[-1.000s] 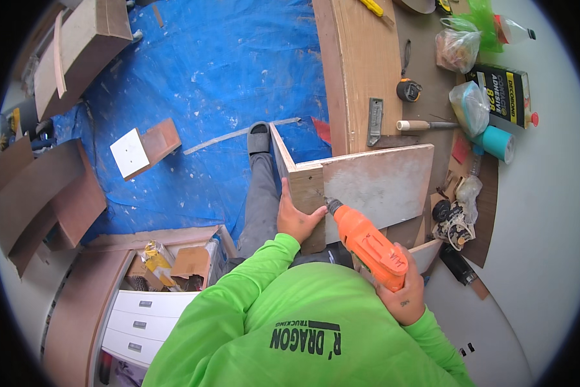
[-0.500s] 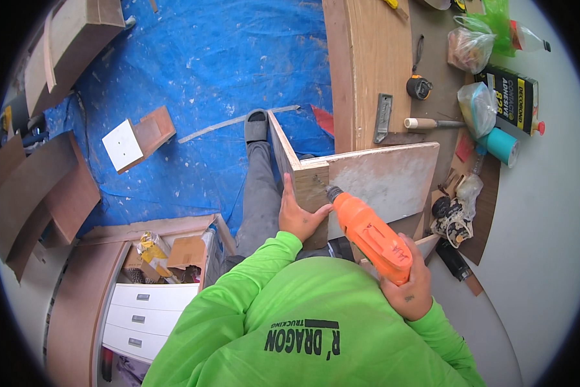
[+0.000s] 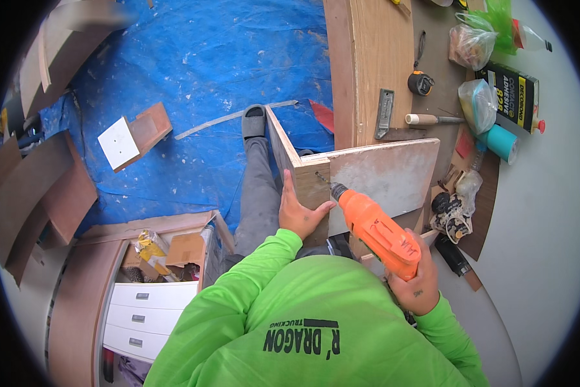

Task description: The person assembles a wooden box by attaching panels with screws. They use a corded drill to drive screws into pre-drilled holes, flip the box to access different sides, and align panels before fastening them.

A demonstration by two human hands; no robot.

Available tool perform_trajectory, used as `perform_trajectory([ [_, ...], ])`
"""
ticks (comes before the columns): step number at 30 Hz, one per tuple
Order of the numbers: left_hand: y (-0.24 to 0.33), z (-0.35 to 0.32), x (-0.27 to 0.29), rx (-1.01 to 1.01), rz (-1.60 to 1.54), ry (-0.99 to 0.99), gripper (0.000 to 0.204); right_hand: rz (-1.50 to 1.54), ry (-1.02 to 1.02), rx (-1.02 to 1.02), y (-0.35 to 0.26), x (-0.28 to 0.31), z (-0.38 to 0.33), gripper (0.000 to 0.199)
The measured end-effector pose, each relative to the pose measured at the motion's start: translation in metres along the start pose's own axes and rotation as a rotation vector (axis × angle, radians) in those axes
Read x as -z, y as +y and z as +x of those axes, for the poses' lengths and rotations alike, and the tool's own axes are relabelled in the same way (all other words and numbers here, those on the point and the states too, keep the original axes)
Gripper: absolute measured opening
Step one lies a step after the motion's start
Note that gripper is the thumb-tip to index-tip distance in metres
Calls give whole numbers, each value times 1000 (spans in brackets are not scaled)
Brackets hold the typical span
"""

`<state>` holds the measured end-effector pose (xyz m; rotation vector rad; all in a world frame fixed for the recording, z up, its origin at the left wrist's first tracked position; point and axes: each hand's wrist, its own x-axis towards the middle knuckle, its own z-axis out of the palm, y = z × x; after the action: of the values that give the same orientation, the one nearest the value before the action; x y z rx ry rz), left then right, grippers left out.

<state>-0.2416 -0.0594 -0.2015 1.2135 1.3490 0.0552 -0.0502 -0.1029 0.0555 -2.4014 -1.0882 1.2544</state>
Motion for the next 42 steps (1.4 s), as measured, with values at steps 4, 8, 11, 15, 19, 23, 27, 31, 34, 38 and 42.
perform_trajectory([
  [4, -2, 0, 0, 0, 2, 4, 138, 1, 7, -8, -4, -3, 0, 75],
  [8, -4, 1, -1, -11, 6, 10, 137, -15, -33, -14, 2, -4, -4, 77],
  [11, -5, 0, -1, -24, -14, 9, 136, -75, -65, 44, 15, -8, -12, 73],
  [15, -12, 2, -4, -67, -1, 31, 135, -152, -77, 201, 26, -9, -9, 75],
  [19, -12, 2, -4, -82, 0, 43, 135, 6, -167, 7, -1, 0, 0, 83],
  [23, -10, 0, -3, -44, -4, 24, 136, 141, -187, -150, -39, 2, 15, 85],
  [27, -11, 2, 0, -63, -14, 23, 137, 278, -216, -232, -35, 2, 27, 89],
  [31, -15, 4, -2, -158, 27, 86, 134, 274, -261, -248, -51, 2, 38, 91],
  [34, -16, 3, -2, -156, 32, 89, 132, 234, -289, -233, -58, 0, 44, 88],
  [38, -18, 3, 2, -134, 10, 62, 137, 260, -287, -255, -62, -4, 46, 87],
  [42, -21, 3, 3, -148, 10, 73, 135, 199, -292, -238, -67, -9, 44, 88],
])
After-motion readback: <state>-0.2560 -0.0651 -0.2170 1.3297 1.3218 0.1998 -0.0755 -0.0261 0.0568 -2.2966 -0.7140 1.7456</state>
